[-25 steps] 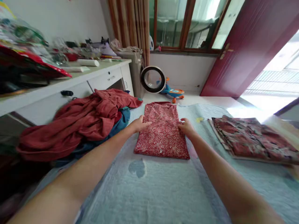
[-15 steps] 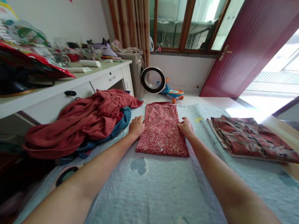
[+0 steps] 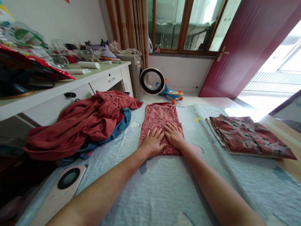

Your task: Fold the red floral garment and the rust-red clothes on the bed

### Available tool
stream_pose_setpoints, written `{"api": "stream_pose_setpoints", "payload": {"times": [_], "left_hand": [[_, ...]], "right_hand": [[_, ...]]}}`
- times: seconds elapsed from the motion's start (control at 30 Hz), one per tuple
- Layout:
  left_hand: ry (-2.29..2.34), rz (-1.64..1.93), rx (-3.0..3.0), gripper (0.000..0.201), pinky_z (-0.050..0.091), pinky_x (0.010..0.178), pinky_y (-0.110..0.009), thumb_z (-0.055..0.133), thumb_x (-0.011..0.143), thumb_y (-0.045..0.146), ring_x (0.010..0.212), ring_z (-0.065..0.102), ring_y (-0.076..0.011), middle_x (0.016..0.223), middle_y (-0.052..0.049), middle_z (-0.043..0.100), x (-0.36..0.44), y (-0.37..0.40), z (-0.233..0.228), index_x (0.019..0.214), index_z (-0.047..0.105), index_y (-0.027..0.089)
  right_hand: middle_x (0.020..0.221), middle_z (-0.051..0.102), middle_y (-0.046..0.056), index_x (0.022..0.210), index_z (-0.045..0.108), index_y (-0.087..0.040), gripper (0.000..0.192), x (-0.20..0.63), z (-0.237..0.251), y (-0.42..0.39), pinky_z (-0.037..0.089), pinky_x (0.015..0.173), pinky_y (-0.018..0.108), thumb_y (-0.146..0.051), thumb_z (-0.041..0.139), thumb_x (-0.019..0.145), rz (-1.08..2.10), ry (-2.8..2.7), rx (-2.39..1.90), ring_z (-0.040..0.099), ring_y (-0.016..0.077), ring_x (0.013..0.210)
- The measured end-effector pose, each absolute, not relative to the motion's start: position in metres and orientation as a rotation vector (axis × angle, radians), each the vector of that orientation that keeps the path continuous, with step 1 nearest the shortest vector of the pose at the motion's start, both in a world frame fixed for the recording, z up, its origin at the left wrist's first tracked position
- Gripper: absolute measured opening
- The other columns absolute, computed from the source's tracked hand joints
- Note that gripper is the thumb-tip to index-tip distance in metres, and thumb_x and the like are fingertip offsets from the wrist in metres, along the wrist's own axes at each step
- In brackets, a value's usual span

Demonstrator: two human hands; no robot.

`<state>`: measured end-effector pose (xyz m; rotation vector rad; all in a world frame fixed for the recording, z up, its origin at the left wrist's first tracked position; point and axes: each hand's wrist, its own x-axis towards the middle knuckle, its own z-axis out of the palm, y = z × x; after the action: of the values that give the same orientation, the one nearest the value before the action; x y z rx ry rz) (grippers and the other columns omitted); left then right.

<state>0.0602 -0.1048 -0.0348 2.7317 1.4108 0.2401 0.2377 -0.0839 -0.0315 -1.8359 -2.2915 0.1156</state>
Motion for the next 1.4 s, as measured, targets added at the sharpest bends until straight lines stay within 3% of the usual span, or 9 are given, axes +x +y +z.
{"api": "stream_pose_setpoints", "payload": {"times": [0.4,0.6,0.77,0.97,1.4], "left_hand": [[1.412,0.262,2.652,0.070,0.013,0.119,-0.058,0.028,0.095,0.064,0.149,0.014,-0.0288,0.161,-0.004,0.024,0.060,-0.105,-0.037,0.152,0.028,0.023],[1.404,0.257,2.544,0.064,0.024,0.117,-0.053,0.027,0.098,0.055,0.147,0.024,-0.0259,0.159,-0.007,0.031,0.053,-0.088,-0.020,0.152,0.028,0.021],[1.488,0.341,2.639,0.056,0.019,0.118,-0.055,0.030,0.099,0.051,0.148,0.021,-0.0256,0.159,-0.005,0.031,0.056,-0.078,-0.015,0.148,0.037,0.024],[1.562,0.272,2.605,0.063,0.021,0.116,-0.058,0.030,0.095,0.061,0.146,0.023,-0.0321,0.159,-0.004,0.030,0.064,-0.083,-0.032,0.149,0.035,0.029],[1.620,0.287,2.615,0.064,0.021,0.115,-0.059,0.026,0.095,0.062,0.144,0.027,-0.0325,0.158,-0.004,0.031,0.065,-0.086,-0.038,0.148,0.036,0.029]], "right_hand": [[0.159,0.030,0.000,0.147,0.041,-0.031,0.052,0.242,-0.034,-0.081,0.019,0.116,0.051,-0.046,0.021,0.101,0.164,-2.329,-1.818,0.022,0.0245,0.146],[0.157,0.034,0.004,0.149,0.036,-0.025,0.054,0.256,-0.030,-0.070,0.023,0.116,0.046,-0.045,0.029,0.100,0.367,-2.297,-1.711,0.029,0.0220,0.143],[0.153,0.039,0.007,0.145,0.043,-0.023,0.053,0.258,-0.025,-0.068,0.024,0.114,0.045,-0.041,0.041,0.095,0.156,-2.245,-1.706,0.033,0.0242,0.139],[0.156,0.035,0.003,0.145,0.043,-0.030,0.050,0.243,-0.028,-0.076,0.023,0.113,0.047,-0.045,0.032,0.100,0.113,-2.350,-1.772,0.029,0.0243,0.142],[0.158,0.032,0.000,0.146,0.042,-0.032,0.050,0.239,-0.027,-0.080,0.025,0.113,0.049,-0.046,0.029,0.100,0.064,-2.365,-1.837,0.028,0.0245,0.143]]}}
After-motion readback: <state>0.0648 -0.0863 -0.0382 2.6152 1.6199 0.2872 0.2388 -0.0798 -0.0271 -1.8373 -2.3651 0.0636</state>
